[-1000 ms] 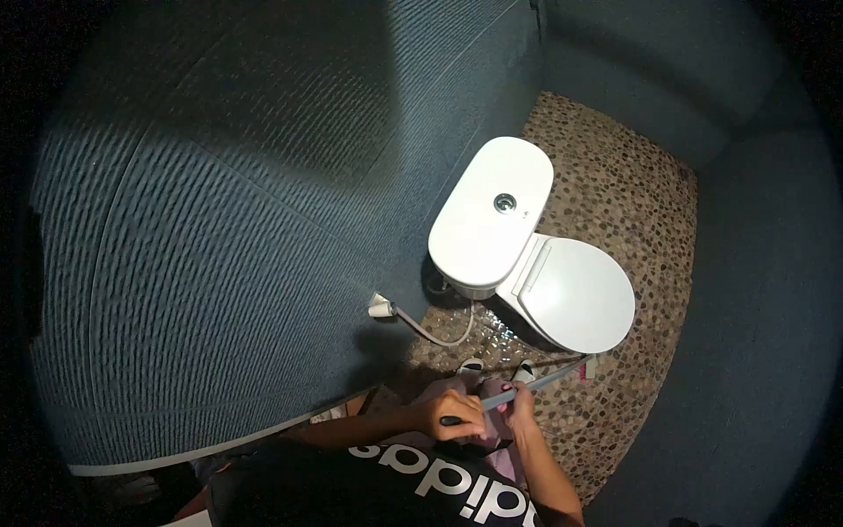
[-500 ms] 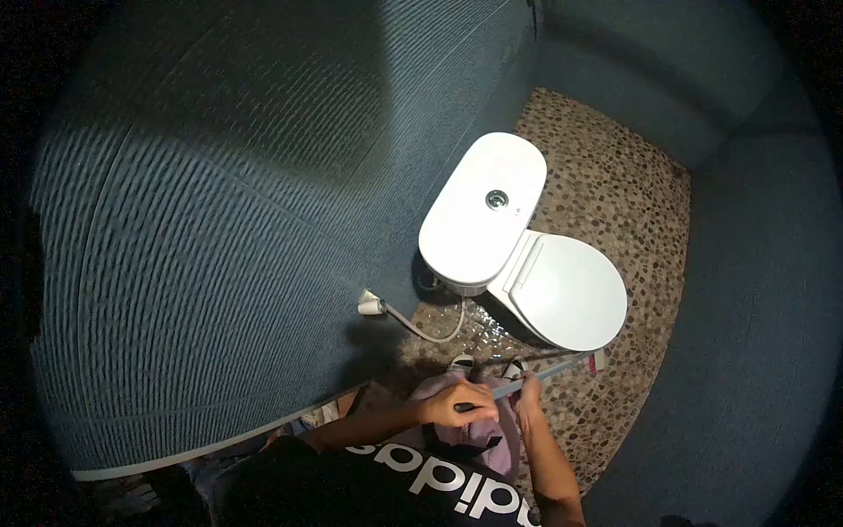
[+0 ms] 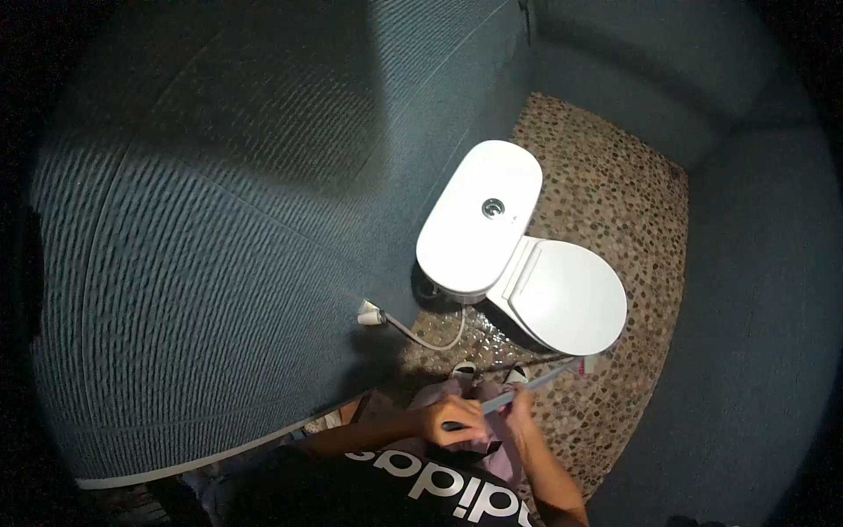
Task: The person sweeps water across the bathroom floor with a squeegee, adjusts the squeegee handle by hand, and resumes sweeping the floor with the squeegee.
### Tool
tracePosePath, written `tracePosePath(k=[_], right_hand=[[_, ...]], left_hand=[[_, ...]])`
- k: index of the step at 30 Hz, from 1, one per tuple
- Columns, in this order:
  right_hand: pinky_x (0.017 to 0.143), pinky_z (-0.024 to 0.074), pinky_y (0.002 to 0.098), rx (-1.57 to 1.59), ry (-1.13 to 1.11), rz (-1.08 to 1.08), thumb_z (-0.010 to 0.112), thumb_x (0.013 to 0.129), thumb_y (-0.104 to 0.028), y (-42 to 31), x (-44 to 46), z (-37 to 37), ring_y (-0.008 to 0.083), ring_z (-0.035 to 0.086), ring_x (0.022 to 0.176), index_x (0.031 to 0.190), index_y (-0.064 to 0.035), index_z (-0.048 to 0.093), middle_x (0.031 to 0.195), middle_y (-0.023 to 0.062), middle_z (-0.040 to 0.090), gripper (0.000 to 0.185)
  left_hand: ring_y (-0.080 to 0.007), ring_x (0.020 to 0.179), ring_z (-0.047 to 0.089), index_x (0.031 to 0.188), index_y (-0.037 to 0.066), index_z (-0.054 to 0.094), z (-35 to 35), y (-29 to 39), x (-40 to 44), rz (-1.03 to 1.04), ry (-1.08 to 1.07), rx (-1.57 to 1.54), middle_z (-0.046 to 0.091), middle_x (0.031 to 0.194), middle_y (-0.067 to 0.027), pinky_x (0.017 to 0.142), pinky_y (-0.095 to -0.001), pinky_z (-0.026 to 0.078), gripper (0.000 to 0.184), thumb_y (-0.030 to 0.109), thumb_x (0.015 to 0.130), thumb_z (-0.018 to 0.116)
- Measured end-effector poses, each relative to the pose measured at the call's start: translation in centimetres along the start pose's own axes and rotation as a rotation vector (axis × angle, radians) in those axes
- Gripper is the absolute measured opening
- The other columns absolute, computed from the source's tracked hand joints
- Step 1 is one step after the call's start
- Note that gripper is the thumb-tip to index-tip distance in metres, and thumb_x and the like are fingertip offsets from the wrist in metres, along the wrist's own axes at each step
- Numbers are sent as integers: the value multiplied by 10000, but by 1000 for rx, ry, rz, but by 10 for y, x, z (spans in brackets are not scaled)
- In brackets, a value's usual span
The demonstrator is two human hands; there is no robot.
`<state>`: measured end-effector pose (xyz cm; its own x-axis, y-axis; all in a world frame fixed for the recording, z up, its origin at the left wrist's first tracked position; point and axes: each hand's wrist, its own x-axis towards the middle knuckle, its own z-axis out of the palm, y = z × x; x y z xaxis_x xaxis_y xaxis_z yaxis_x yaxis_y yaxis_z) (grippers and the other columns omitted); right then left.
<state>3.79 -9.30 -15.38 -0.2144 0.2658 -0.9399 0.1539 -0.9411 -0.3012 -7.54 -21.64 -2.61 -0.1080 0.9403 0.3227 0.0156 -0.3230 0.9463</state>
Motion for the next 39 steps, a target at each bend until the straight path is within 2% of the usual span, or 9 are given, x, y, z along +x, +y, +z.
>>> tracePosePath(k=[9,12,16,20,25,30,32,33,39], right_hand=[[271,310,281,19,-19,-34,389,781,-203,2,30,-2,174,359,326,653,-75,388,474,51,377,181],[264,306,281,39,25,-14,390,779,-200,10,6,-7,174,360,320,656,-68,396,474,51,383,180],[259,297,262,9,0,-44,406,762,-198,20,13,-11,162,371,321,643,-63,416,482,50,403,180],[262,289,254,29,91,-47,432,729,-181,-11,26,-24,154,365,313,620,-56,445,479,48,413,166],[292,266,261,124,115,-166,460,688,-155,3,2,-50,152,375,357,570,-62,454,479,38,417,150],[299,233,249,-9,20,-133,463,696,-193,-11,27,-69,145,336,352,519,-98,431,458,23,394,204],[299,234,251,57,-45,-79,473,692,-203,-32,27,-68,143,332,352,515,-106,424,457,22,391,208],[306,249,250,61,72,-99,482,684,-198,-35,24,-65,143,342,359,515,-106,423,455,23,393,201],[399,329,286,80,-23,-115,464,673,-136,-21,9,-72,182,393,433,595,-78,429,492,48,409,103]], left_hand=[[-209,599,528,709,16,590,-9,-18,-3,-191,105,59,556,626,-92,586,-301,406,112,89,735,509],[-208,593,524,716,20,596,-3,-1,1,-81,-79,28,553,620,-90,596,-303,400,105,87,735,517],[-228,590,508,677,-2,562,-3,-1,-9,-116,-89,-102,541,621,-90,632,-331,387,101,75,725,518],[-228,612,527,683,-8,562,8,-21,19,-140,-115,68,547,625,-90,648,-334,397,66,36,693,514],[-212,573,494,689,34,576,46,-11,17,-25,-297,-20,525,607,-71,589,-314,361,109,118,711,511],[-211,574,496,692,37,577,55,-22,25,-30,-210,-85,524,601,-72,592,-322,367,127,138,725,508],[-219,573,494,698,33,576,64,-27,37,-82,-37,0,521,601,-75,606,-321,377,121,133,722,513],[-232,569,490,701,28,576,68,-25,39,-93,-60,45,513,593,-83,606,-318,387,104,118,710,525],[-231,557,480,693,17,580,77,-13,24,-36,-83,28,523,588,-92,608,-315,376,64,64,691,537]])
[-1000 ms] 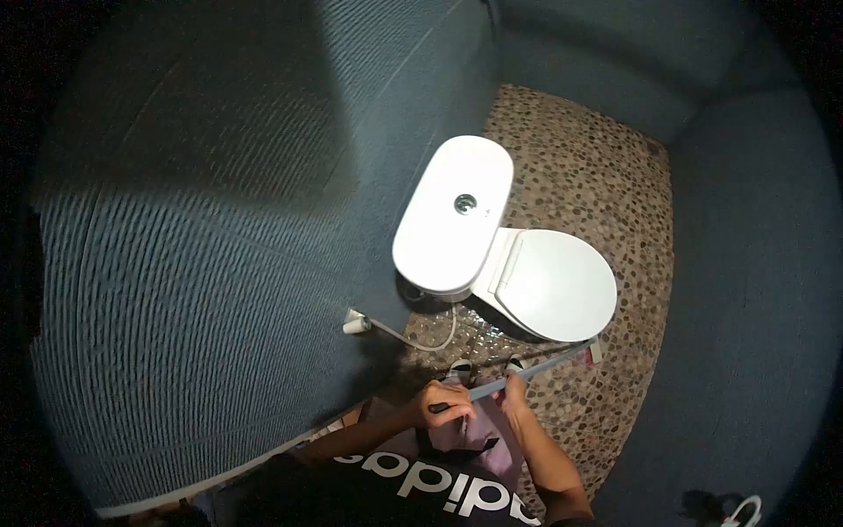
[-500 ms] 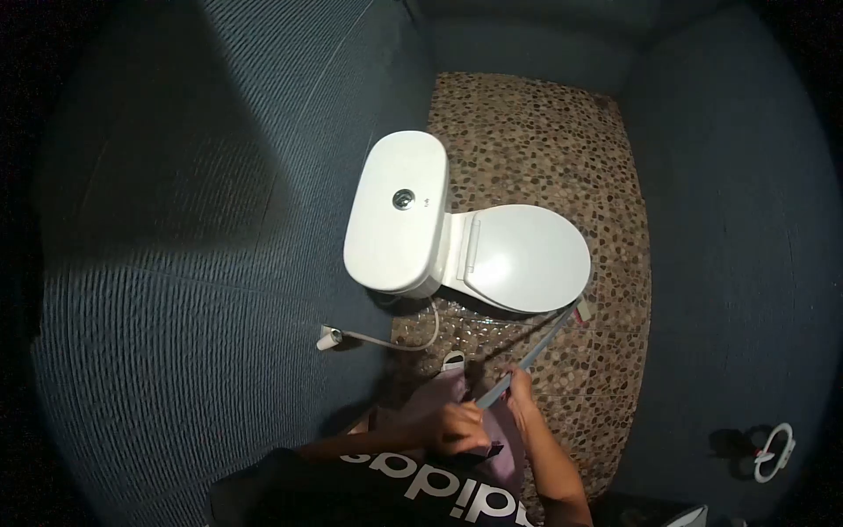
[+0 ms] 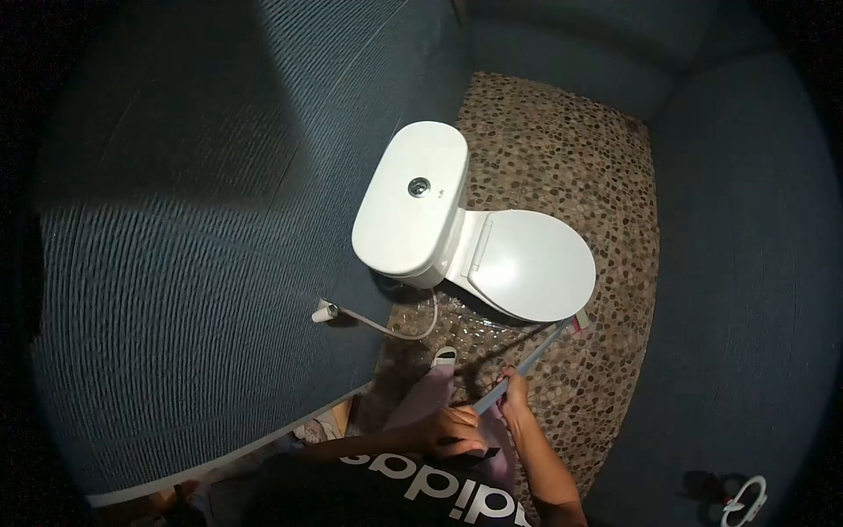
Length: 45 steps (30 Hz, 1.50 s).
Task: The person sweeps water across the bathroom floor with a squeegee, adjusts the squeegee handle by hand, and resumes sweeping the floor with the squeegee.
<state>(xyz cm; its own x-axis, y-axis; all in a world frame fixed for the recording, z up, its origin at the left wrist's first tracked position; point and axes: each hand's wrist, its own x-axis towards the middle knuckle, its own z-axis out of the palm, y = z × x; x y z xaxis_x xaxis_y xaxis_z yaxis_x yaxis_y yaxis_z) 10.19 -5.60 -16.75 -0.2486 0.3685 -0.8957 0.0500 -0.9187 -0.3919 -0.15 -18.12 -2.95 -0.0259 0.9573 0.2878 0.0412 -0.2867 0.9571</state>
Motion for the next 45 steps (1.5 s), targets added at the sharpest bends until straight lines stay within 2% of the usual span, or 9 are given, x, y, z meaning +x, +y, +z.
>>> tracePosePath(k=[3,10,12,16,18,21,30,38,45], right_hand=[[454,363,294,-31,9,121,447,674,-102,-4,9,8,196,411,476,628,-58,428,514,64,421,67],[502,382,277,-8,-19,16,449,678,-89,-1,15,17,182,406,483,618,-54,409,515,57,418,81],[347,281,270,29,55,2,451,700,-118,1,16,21,154,388,421,592,-76,428,510,34,414,118],[346,288,270,19,29,5,456,693,-121,3,17,21,154,397,425,572,-81,425,509,36,416,131],[488,389,278,-19,-3,29,466,671,-106,9,24,13,171,411,482,643,-59,425,513,42,419,68],[320,288,255,40,73,63,466,690,-167,13,-5,30,154,376,382,577,-84,433,482,28,406,144],[308,257,253,-51,37,148,465,727,-240,23,2,54,152,331,373,612,-92,415,502,22,360,194],[344,263,263,-119,47,158,431,730,-235,29,10,50,165,399,453,689,-96,410,566,34,422,147],[372,288,295,-126,34,147,433,733,-237,29,12,58,170,409,505,663,-97,402,569,33,407,159]], left_hand=[[-254,582,492,682,15,572,-14,4,4,-56,69,0,531,603,-96,588,-321,387,70,71,689,530],[-244,572,506,647,13,567,-19,-6,0,-48,90,50,548,607,-96,550,-309,396,52,47,680,546],[-244,566,504,638,11,565,-21,-8,-1,-14,111,34,541,593,-95,537,-312,395,56,47,679,553],[-244,550,500,640,11,566,-27,-3,0,22,130,23,534,578,-94,534,-310,393,53,43,680,551],[-239,540,501,650,16,569,-28,-1,-3,0,67,16,535,579,-90,540,-305,392,49,45,683,548],[-230,538,505,650,19,572,-37,18,-2,34,28,-20,535,578,-84,545,-302,392,56,46,687,540],[-227,618,525,719,-9,583,-68,14,-21,-106,44,-13,570,683,-106,598,-304,409,69,20,729,522],[-239,668,542,730,-22,573,-72,13,-29,-40,73,-59,575,698,-112,656,-308,412,73,18,741,513],[-235,608,530,694,0,573,-72,6,-30,-8,120,-51,571,662,-103,578,-305,403,84,63,731,532]])
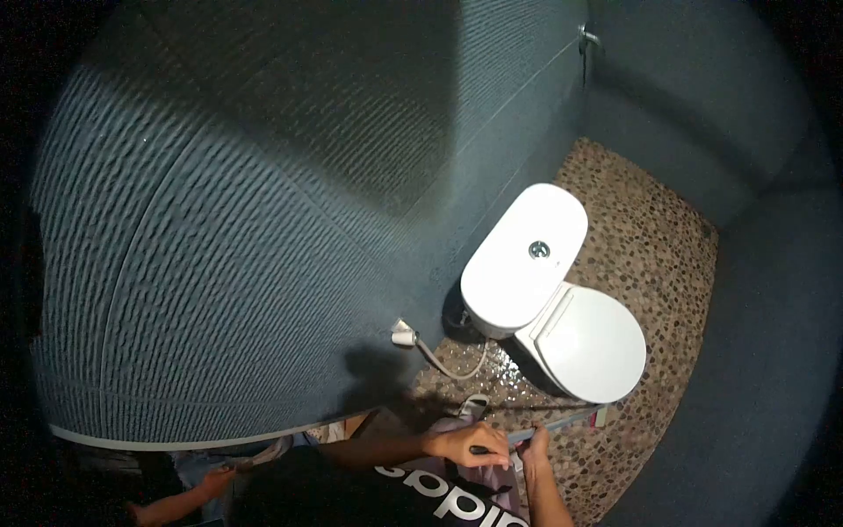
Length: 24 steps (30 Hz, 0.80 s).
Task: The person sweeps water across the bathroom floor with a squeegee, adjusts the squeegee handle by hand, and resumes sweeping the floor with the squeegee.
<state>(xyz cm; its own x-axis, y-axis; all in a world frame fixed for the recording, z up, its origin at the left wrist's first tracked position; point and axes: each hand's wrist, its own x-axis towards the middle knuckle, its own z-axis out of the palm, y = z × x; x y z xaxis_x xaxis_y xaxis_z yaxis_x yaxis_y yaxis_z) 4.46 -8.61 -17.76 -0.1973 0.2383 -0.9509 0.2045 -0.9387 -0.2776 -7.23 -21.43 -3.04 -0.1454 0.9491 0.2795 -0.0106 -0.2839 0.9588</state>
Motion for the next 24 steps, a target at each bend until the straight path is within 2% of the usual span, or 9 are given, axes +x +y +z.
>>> tracePosePath(k=[2,6,8,12,13,16,20,21,24], right_hand=[[381,298,302,43,17,-65,433,737,-235,-4,-20,8,168,402,498,652,-110,392,556,26,387,157],[358,291,290,18,-3,-51,452,722,-219,0,4,-8,167,394,452,633,-124,398,536,18,400,140],[344,274,271,20,41,-40,453,719,-218,-8,-11,8,153,397,443,625,-122,406,531,5,405,142],[342,270,262,62,25,-68,436,724,-220,-5,-6,2,152,399,444,629,-112,411,528,4,405,147],[341,271,265,64,40,-52,434,725,-222,-7,-6,3,154,399,445,633,-113,400,532,6,399,147],[342,274,270,49,40,-39,432,726,-227,-8,-7,4,158,396,447,646,-114,379,542,9,385,148],[356,287,273,33,88,-10,430,732,-213,-9,-8,3,167,392,454,676,-113,356,560,24,362,136],[356,291,280,35,92,-71,429,739,-188,-9,-11,4,170,402,455,668,-102,370,558,30,374,126],[368,306,289,96,22,-85,429,743,-171,-10,-9,2,175,412,455,663,-88,389,555,40,399,122]], left_hand=[[-235,615,536,685,-6,564,-1,2,2,10,-7,47,573,674,-103,574,-298,407,94,60,736,520],[-237,603,539,684,-7,576,1,-3,3,26,3,26,575,661,-111,574,-300,410,99,68,728,529],[-221,634,547,708,-34,578,-4,7,7,-23,-60,-22,585,694,-118,642,-301,411,104,48,748,527],[-223,639,550,720,-35,578,-6,0,9,-32,-72,9,587,701,-116,634,-306,417,95,45,743,532],[-218,585,529,679,-3,580,-3,1,11,2,12,-19,569,632,-100,582,-290,399,85,68,719,555],[-216,577,529,678,-1,579,-4,3,13,30,24,0,571,636,-98,588,-288,397,85,71,718,558],[-218,616,539,730,-23,580,-8,6,13,7,-48,38,584,681,-106,623,-300,414,72,31,735,532],[-219,584,537,676,-1,575,-5,5,15,-7,0,-22,578,648,-97,570,-294,409,95,61,732,530],[-224,589,538,674,-10,573,-4,2,16,3,-31,-19,578,647,-100,565,-293,412,105,54,737,520]])
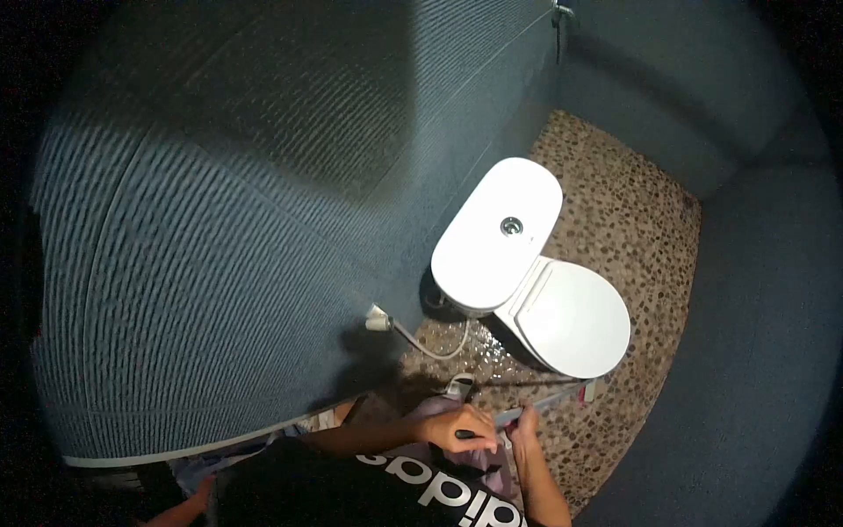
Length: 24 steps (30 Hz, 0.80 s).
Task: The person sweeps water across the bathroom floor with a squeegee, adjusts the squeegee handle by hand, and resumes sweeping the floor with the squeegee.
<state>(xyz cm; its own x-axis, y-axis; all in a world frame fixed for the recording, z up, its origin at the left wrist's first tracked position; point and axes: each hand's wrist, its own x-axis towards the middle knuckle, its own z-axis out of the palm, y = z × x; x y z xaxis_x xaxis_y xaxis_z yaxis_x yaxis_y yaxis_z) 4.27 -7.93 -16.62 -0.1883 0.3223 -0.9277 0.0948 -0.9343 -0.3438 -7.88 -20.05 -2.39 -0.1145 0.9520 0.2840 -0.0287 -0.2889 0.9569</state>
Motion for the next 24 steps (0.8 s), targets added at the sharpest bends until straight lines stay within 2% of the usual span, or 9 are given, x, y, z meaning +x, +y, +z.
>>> tracePosePath(k=[4,6,10,13,16,22,24], right_hand=[[395,330,284,-19,67,-19,428,738,-183,-6,-18,11,180,422,460,651,-86,416,555,52,435,131],[393,330,277,-52,12,-19,428,738,-196,-4,-21,11,172,421,473,644,-86,417,563,47,438,145],[374,310,265,-71,79,68,417,754,-217,7,-8,2,166,397,482,648,-84,418,571,47,433,170],[362,296,257,-55,15,85,405,759,-219,8,5,-5,161,390,486,664,-83,405,578,48,418,166],[341,284,257,1,47,103,400,763,-218,7,8,-4,162,382,466,716,-81,383,581,51,404,146],[287,273,251,23,84,1,422,756,-227,15,16,-13,160,365,388,784,-85,354,551,46,387,160],[271,275,248,-12,-29,97,440,748,-232,4,4,-15,160,347,347,785,-82,358,522,38,375,175]], left_hand=[[-226,609,539,704,-15,575,-1,1,4,31,1,-15,579,668,-102,596,-296,403,98,60,742,524],[-225,624,543,712,-12,574,-3,7,1,-5,-21,-22,580,682,-105,611,-300,397,92,60,742,525],[-230,643,550,711,-13,573,-3,8,-5,-52,-80,-37,581,692,-111,619,-300,396,83,44,738,518],[-227,629,538,723,-23,577,-6,4,-3,-41,-48,-29,577,685,-115,629,-312,402,80,22,744,515],[-223,630,539,721,-23,577,-6,-1,-2,-73,-51,-27,580,694,-109,638,-310,404,84,21,745,510],[-221,639,537,723,-17,581,-3,2,0,-59,-99,-22,580,699,-104,636,-311,409,78,28,735,518],[-230,629,526,721,-10,583,1,1,3,-92,-119,5,575,693,-109,628,-313,406,73,26,727,519]])
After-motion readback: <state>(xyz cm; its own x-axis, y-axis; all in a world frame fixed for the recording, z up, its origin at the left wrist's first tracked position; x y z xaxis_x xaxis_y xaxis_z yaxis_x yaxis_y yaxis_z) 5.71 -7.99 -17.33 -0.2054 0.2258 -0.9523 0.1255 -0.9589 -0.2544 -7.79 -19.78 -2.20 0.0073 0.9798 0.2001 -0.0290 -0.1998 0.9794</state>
